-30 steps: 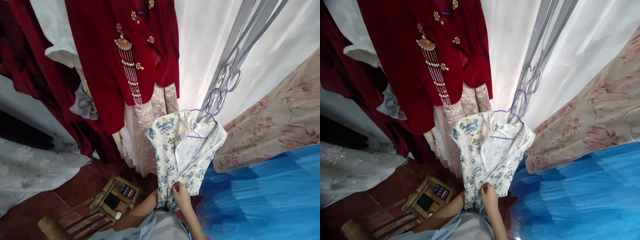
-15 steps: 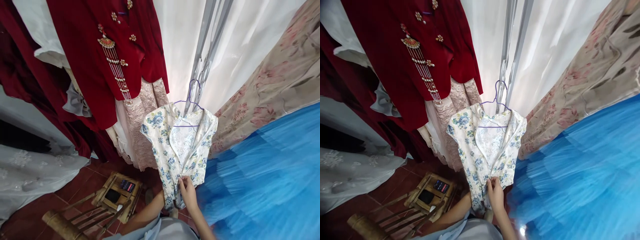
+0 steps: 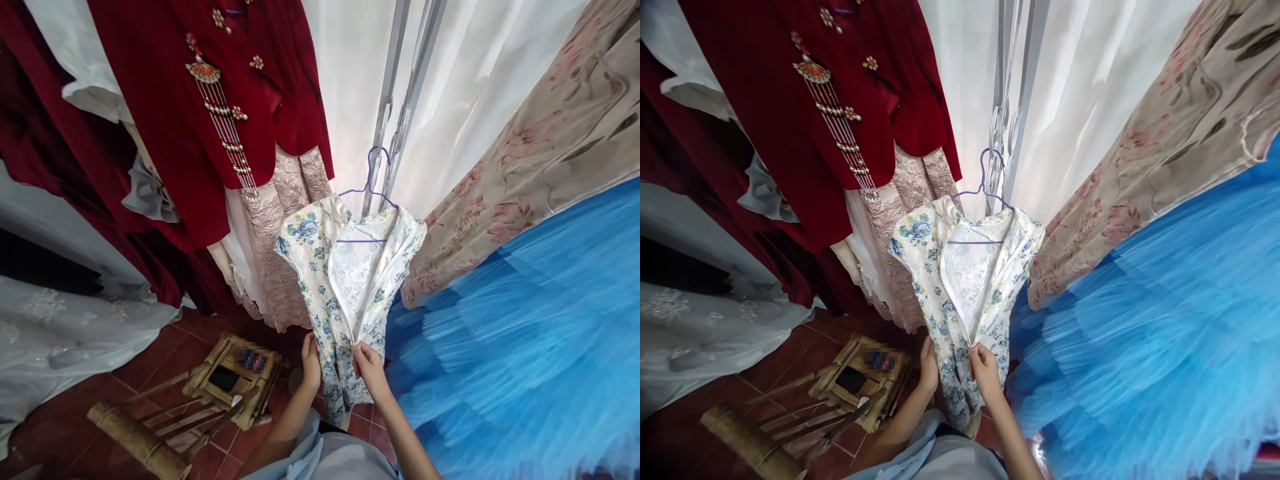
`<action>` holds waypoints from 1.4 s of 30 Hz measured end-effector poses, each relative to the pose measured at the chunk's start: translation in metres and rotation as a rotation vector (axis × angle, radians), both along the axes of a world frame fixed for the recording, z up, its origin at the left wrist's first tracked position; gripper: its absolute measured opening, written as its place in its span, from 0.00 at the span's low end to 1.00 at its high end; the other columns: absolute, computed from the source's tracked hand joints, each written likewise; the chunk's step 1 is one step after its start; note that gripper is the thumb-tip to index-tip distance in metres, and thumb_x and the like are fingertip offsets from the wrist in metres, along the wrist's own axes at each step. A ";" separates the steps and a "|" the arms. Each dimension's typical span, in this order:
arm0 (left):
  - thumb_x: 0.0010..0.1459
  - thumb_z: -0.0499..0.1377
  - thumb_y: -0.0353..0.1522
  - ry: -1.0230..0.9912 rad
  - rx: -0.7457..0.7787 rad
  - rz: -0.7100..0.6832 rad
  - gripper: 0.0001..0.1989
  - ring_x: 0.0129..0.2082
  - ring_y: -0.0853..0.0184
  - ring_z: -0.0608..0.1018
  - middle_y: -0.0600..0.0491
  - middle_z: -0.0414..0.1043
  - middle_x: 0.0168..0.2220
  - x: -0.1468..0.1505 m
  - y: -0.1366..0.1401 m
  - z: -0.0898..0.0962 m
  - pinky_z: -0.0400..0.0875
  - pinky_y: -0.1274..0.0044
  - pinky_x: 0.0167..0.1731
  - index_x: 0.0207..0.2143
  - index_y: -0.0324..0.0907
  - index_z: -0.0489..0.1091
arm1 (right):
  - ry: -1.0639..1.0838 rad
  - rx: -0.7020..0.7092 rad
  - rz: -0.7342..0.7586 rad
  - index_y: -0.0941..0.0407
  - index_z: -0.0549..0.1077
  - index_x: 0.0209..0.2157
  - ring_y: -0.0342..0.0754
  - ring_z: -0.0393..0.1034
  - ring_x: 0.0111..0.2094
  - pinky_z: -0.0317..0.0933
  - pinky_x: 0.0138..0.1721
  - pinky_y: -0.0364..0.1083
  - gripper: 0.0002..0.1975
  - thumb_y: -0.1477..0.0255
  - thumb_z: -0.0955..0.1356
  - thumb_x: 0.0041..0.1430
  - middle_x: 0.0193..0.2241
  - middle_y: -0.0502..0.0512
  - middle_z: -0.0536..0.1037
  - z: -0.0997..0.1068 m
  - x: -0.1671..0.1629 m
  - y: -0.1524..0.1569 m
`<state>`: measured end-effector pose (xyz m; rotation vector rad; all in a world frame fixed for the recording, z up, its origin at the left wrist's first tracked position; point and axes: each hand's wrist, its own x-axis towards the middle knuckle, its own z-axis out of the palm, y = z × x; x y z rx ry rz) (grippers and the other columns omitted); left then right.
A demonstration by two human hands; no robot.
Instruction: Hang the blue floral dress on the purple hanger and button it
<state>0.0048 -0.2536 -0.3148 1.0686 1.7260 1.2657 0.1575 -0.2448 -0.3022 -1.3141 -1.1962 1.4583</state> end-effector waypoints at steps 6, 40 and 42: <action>0.58 0.58 0.40 0.055 0.167 -0.033 0.12 0.43 0.57 0.76 0.49 0.72 0.40 0.005 -0.039 -0.036 0.71 0.66 0.48 0.42 0.47 0.69 | 0.128 -0.131 0.078 0.54 0.64 0.20 0.38 0.51 0.13 0.46 0.17 0.41 0.22 0.51 0.69 0.52 0.11 0.43 0.63 0.006 -0.008 -0.009; 0.59 0.63 0.37 0.612 0.189 -0.862 0.09 0.39 0.61 0.77 0.49 0.77 0.34 -0.061 0.098 0.006 0.69 0.70 0.45 0.30 0.41 0.75 | 0.247 0.579 -0.366 0.57 0.74 0.27 0.39 0.58 0.14 0.50 0.16 0.41 0.16 0.57 0.70 0.55 0.16 0.47 0.73 0.257 -0.060 0.174; 0.61 0.62 0.36 0.506 0.453 -0.740 0.07 0.42 0.61 0.78 0.48 0.77 0.38 -0.072 0.125 0.054 0.71 0.69 0.46 0.36 0.42 0.76 | 0.223 0.560 -0.335 0.56 0.73 0.26 0.40 0.58 0.14 0.51 0.16 0.41 0.16 0.57 0.70 0.56 0.15 0.46 0.72 0.249 -0.064 0.169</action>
